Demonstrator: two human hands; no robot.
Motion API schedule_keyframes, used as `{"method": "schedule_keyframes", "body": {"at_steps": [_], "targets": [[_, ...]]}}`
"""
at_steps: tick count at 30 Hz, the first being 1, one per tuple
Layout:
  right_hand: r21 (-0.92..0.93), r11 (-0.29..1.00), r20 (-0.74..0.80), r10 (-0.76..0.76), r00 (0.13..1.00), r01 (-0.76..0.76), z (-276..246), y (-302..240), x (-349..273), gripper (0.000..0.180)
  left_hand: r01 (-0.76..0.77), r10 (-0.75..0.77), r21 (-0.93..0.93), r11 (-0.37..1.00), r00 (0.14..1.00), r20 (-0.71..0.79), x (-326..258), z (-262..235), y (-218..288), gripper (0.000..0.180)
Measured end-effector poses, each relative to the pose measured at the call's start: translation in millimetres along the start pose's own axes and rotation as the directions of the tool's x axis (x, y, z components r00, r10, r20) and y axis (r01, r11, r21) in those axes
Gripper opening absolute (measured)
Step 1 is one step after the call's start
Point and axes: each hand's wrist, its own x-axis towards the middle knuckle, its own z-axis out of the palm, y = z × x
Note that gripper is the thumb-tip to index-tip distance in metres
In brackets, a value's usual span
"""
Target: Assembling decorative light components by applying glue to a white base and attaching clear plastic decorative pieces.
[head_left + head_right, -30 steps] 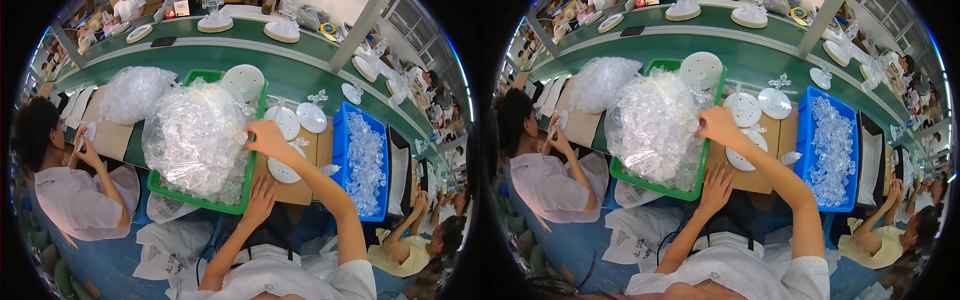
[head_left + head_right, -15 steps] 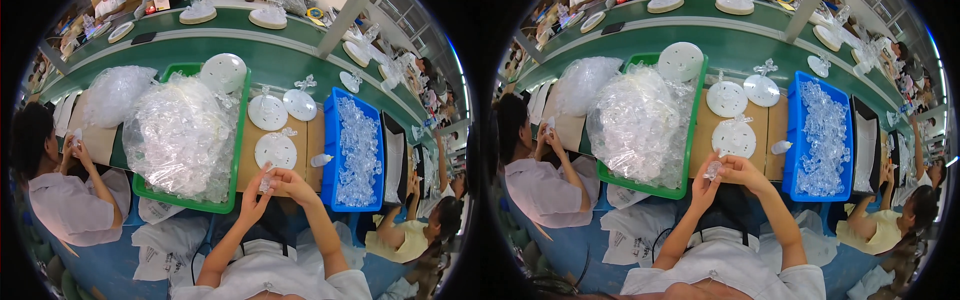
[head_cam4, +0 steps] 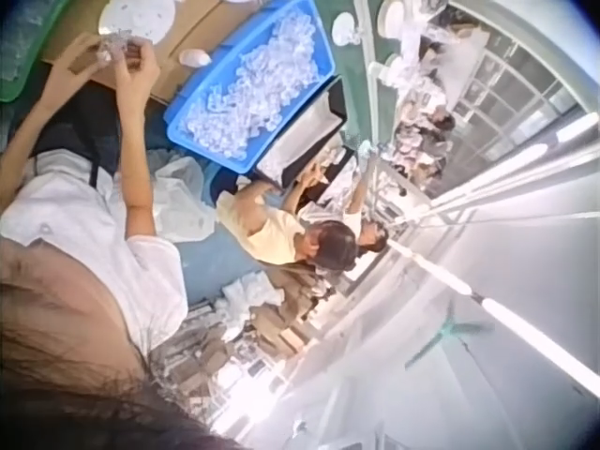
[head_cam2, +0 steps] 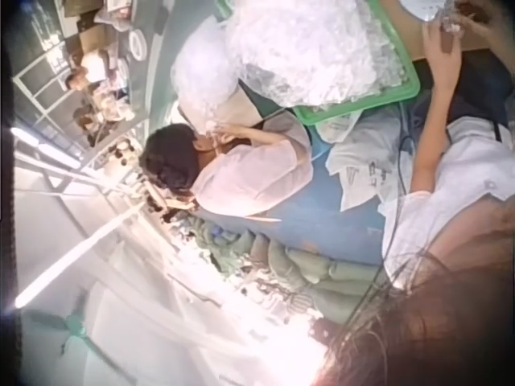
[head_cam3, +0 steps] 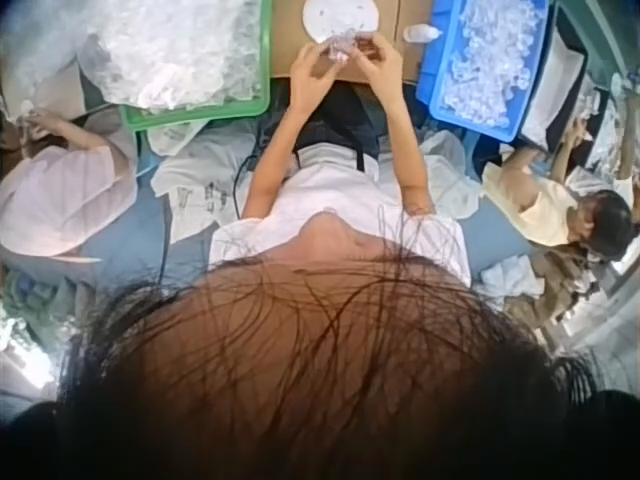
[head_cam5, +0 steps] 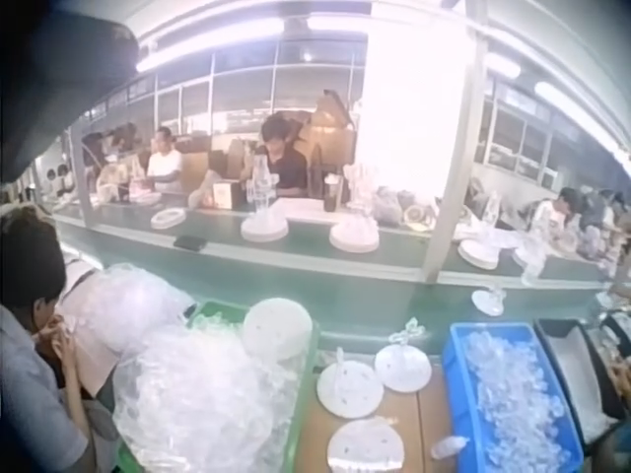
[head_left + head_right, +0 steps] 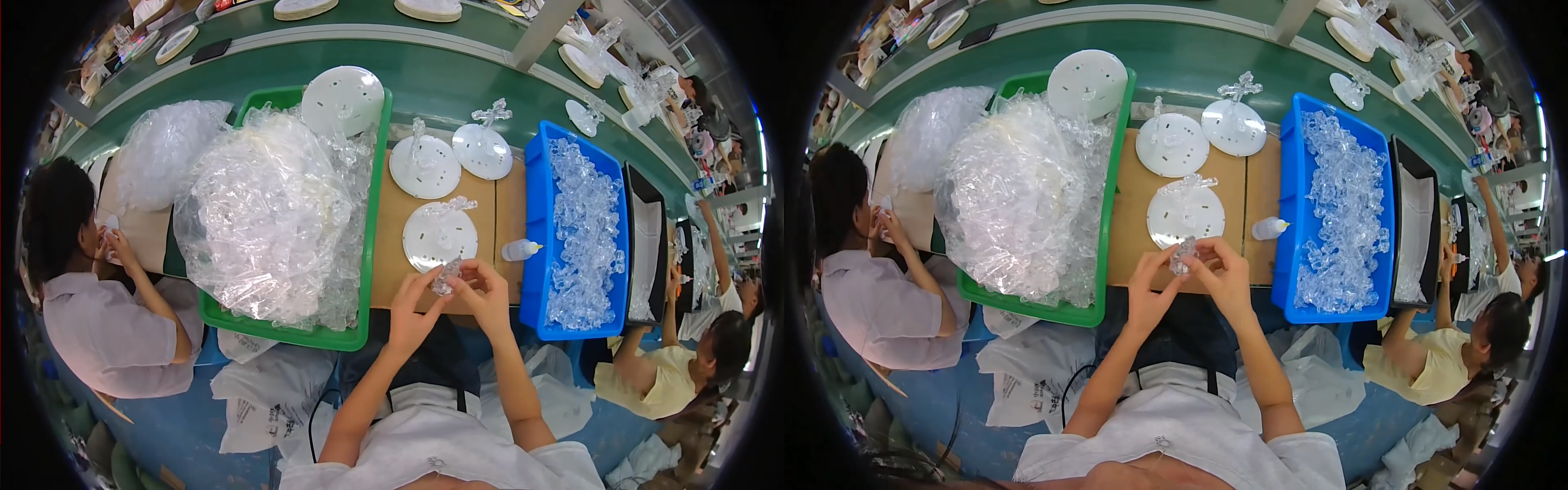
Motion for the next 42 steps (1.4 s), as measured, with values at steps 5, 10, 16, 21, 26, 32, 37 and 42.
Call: {"method": "schedule_keyframes", "body": {"at_steps": [5,10,16,21,26,32,37,42], "targets": [[0.145,0.989,0.142,-0.003,0.99,-0.018,1.5,-8.4,7.0,0.037,0.009,-0.004,0.089,0.996,0.998,-0.055,-3.7,4.6,-3.0,0.045],[0.134,0.989,0.165,0.033,0.986,-0.056,12.7,1.1,12.5,0.045,-0.189,0.215,0.312,0.931,0.976,-0.048,1.7,7.5,-22.2,0.039],[0.067,0.996,0.055,0.054,0.997,-0.058,37.4,3.0,24.0,0.048,0.027,-0.032,0.079,0.996,0.998,0.058,15.9,-3.5,-35.6,0.043],[-0.062,0.996,-0.072,0.061,0.996,-0.066,45.3,5.1,25.6,0.045,-0.051,-0.013,0.365,0.929,0.985,0.172,21.4,-16.9,-39.1,0.056],[-0.276,0.955,-0.087,-0.141,0.986,0.112,55.8,-7.9,24.2,0.038,-0.184,0.043,0.517,0.836,0.961,0.273,20.6,-12.5,-40.0,0.057],[-0.283,0.953,-0.225,-0.177,0.958,0.11,54.2,0.1,35.2,0.034,-0.164,0.034,0.53,0.832,0.969,0.247,2.6,3.6,-45.2,0.056],[-0.18,0.983,-0.184,-0.013,0.983,-0.02,38.6,8.5,25.4,0.03,-0.133,0.007,0.527,0.839,0.972,0.235,-31.0,24.4,-33.8,0.056],[-0.273,0.96,-0.196,0.009,0.981,-0.064,33.8,5.1,13.1,0.028,-0.189,0.076,0.518,0.834,0.97,0.23,-33.0,24.7,-34.7,0.053]]}}
